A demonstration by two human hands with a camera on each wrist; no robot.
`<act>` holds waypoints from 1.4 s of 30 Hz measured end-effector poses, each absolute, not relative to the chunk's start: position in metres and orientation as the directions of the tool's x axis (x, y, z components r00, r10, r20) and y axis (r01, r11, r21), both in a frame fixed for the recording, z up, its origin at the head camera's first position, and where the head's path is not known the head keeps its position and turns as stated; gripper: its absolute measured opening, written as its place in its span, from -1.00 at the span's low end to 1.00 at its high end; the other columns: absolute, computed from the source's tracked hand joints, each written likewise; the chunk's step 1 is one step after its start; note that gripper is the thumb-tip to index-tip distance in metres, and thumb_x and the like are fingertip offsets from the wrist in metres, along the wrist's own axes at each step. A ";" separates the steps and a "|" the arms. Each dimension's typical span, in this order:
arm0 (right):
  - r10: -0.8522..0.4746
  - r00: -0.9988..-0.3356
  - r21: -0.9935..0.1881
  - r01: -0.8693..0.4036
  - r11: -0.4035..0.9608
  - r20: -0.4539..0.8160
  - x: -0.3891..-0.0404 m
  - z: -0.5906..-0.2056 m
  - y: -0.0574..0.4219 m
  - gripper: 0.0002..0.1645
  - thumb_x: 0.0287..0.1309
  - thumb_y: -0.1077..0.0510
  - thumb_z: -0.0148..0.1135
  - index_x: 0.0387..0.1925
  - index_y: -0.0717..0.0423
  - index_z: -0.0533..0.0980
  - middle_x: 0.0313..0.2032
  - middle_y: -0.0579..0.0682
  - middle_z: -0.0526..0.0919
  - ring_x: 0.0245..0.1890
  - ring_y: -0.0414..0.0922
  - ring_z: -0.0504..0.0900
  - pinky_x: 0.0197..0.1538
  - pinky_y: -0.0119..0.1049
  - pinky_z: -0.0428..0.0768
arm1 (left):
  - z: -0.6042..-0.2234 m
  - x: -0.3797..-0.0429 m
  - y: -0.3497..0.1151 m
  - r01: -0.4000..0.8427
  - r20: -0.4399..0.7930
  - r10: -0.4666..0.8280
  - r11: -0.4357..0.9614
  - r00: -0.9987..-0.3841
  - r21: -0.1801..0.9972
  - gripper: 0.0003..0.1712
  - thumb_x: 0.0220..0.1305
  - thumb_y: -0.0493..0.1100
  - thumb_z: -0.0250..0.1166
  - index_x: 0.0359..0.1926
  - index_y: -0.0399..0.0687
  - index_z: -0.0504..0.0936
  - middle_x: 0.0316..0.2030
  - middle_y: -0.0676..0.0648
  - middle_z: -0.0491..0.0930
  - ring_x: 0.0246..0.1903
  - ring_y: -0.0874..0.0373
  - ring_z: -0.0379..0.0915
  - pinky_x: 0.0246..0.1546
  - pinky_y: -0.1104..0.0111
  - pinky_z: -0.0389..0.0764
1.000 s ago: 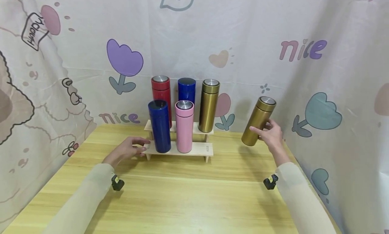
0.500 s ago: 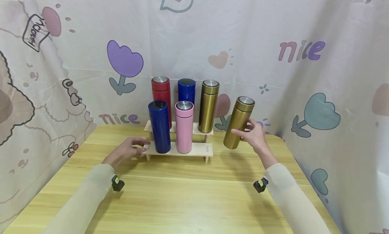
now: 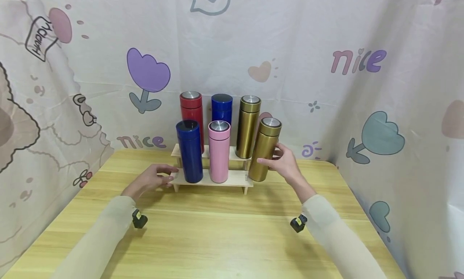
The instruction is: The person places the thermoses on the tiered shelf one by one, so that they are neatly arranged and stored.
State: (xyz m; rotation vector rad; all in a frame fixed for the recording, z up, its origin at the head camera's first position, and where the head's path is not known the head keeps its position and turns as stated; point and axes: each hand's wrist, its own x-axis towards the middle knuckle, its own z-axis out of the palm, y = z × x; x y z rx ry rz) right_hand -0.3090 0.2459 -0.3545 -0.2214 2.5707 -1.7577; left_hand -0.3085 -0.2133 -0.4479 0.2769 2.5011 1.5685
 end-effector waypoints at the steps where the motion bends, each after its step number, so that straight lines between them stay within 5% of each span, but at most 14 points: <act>1: -0.133 -0.989 -0.928 -0.111 0.356 0.068 -0.309 -0.355 0.243 0.05 0.11 0.06 0.57 0.52 0.12 0.21 0.35 0.35 0.47 0.27 0.24 0.57 0.15 0.05 0.77 | -0.448 -0.308 -0.214 0.060 -0.052 0.246 0.426 -0.968 0.903 -0.54 0.40 -0.39 0.27 0.28 -0.39 0.55 0.21 -0.46 0.50 -0.27 0.17 0.64 -0.12 0.20 0.85; 31: -0.091 -0.992 -0.919 -0.112 0.379 0.084 -0.309 -0.375 0.190 0.07 0.00 0.09 0.63 0.49 0.11 0.27 0.31 0.31 0.51 0.27 0.25 0.59 0.07 -0.04 0.81 | -0.451 -0.312 -0.214 0.019 -0.085 0.222 0.430 -0.971 0.902 -0.56 0.42 -0.37 0.26 0.28 -0.31 0.57 0.19 -0.41 0.51 -0.28 0.16 0.64 -0.11 0.22 0.85; 42: -0.084 -0.988 -0.873 -0.152 0.463 0.127 -0.308 -0.380 0.187 0.05 0.06 0.04 0.59 0.50 0.09 0.24 0.31 0.29 0.51 0.27 0.25 0.57 0.28 0.11 0.67 | -0.453 -0.312 -0.215 0.017 -0.082 0.213 0.426 -0.974 0.905 -0.57 0.42 -0.35 0.26 0.28 -0.28 0.58 0.20 -0.40 0.50 -0.28 0.14 0.68 -0.14 0.28 0.84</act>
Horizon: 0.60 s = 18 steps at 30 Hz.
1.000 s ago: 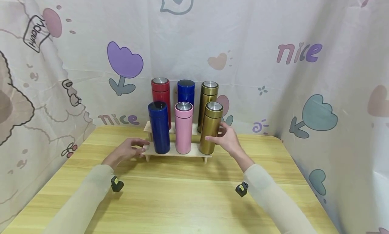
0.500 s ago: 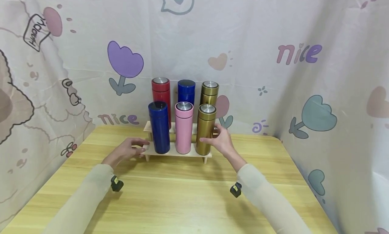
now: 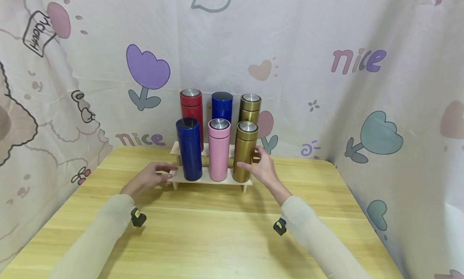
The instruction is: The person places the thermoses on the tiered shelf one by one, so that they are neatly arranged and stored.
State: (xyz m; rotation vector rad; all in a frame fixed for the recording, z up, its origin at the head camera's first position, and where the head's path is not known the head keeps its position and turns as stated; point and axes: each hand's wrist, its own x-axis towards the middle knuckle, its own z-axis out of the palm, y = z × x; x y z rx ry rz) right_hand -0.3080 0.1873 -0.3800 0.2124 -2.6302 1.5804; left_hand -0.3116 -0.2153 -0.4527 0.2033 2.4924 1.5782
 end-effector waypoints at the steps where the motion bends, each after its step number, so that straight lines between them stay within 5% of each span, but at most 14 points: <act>1: -0.085 -0.988 -0.870 -0.153 0.469 0.128 -0.307 -0.380 0.188 0.06 0.07 0.03 0.59 0.51 0.09 0.23 0.32 0.29 0.50 0.28 0.25 0.56 0.30 0.12 0.66 | -0.453 -0.311 -0.215 0.027 -0.075 0.219 0.430 -0.973 0.903 -0.57 0.43 -0.36 0.25 0.28 -0.30 0.57 0.20 -0.41 0.50 -0.27 0.14 0.68 -0.13 0.27 0.84; 9: -0.198 -0.974 -0.871 -0.187 0.455 0.105 -0.295 -0.368 0.223 0.16 0.16 0.02 0.53 0.61 0.09 0.05 0.48 0.29 0.34 0.42 0.29 0.43 0.42 0.19 0.53 | -0.454 -0.309 -0.220 0.157 0.007 0.284 0.509 -0.959 0.846 -0.61 0.49 -0.34 0.19 0.27 -0.32 0.57 0.19 -0.43 0.55 -0.21 0.04 0.72 -0.12 0.17 0.85; 13: -0.157 -0.981 -0.885 -0.171 0.434 0.113 -0.292 -0.366 0.258 -0.07 0.39 0.00 0.32 0.60 0.10 0.10 0.51 0.29 0.29 0.46 0.29 0.37 0.49 0.20 0.44 | -0.451 -0.307 -0.239 0.217 0.063 0.262 0.615 -0.963 0.758 -0.64 0.58 -0.25 0.10 0.26 -0.31 0.58 0.21 -0.39 0.59 -0.09 -0.11 0.70 -0.01 0.07 0.81; 18: -0.045 -0.976 -0.746 -0.193 0.637 0.213 -0.296 -0.377 0.297 -0.37 0.61 0.05 -0.07 0.53 0.26 0.19 0.49 0.40 0.27 0.44 0.40 0.32 0.48 0.32 0.38 | -0.441 -0.305 -0.258 0.296 0.173 0.241 0.736 -0.955 0.609 -0.52 0.66 -0.10 -0.04 0.37 -0.31 0.46 0.31 -0.41 0.50 0.26 -0.38 0.47 0.35 -0.25 0.49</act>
